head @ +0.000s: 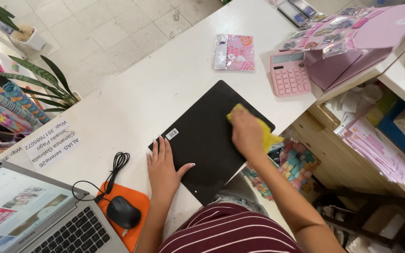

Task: Cleaning a black clipboard with a yellow cloth on a counter

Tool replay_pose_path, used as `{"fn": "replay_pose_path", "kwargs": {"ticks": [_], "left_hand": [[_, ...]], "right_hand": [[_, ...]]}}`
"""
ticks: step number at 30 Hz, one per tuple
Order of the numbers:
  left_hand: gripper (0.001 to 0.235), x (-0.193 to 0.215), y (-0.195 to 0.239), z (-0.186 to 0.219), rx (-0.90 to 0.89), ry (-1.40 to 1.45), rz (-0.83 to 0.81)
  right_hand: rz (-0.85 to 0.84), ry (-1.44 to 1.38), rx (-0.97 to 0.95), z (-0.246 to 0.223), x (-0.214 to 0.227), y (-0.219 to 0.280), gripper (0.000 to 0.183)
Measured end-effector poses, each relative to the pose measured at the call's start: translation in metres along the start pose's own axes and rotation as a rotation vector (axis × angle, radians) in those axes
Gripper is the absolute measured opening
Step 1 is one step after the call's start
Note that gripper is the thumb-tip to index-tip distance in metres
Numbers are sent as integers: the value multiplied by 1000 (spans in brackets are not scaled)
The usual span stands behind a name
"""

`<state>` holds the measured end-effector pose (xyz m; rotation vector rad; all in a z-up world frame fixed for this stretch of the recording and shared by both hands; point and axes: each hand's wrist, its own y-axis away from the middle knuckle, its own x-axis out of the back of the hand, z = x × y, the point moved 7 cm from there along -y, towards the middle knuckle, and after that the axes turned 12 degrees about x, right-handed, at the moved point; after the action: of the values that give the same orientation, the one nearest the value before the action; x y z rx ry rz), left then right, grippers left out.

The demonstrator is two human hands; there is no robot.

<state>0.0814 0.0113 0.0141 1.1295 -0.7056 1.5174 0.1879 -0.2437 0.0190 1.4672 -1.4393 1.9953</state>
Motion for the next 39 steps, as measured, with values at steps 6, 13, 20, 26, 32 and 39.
{"fn": "replay_pose_path", "kwargs": {"ticks": [6,13,20,26,32,39], "left_hand": [[111,0,-7,-9,5,33,-53],[106,0,-1,-5,-12,50,-36],[93,-14,53,56,-249,-76,-87],[135,-22,75,85,-185,-164,-194],[110,-37,83,86,-256,-222,-131],[97,-49,92,83,-329,-243,-23]], "right_hand": [[-64,-351,339,-109,-5,24,24],[-59,-191,52,3,9,10,20],[-49,-73,16,9,-10,16,18],[-69,-387,265,-65,-19,-7,20],[-59,-467,289,-17,-9,-29,22],[-246,-213,302,36,-25,-43,43]]}}
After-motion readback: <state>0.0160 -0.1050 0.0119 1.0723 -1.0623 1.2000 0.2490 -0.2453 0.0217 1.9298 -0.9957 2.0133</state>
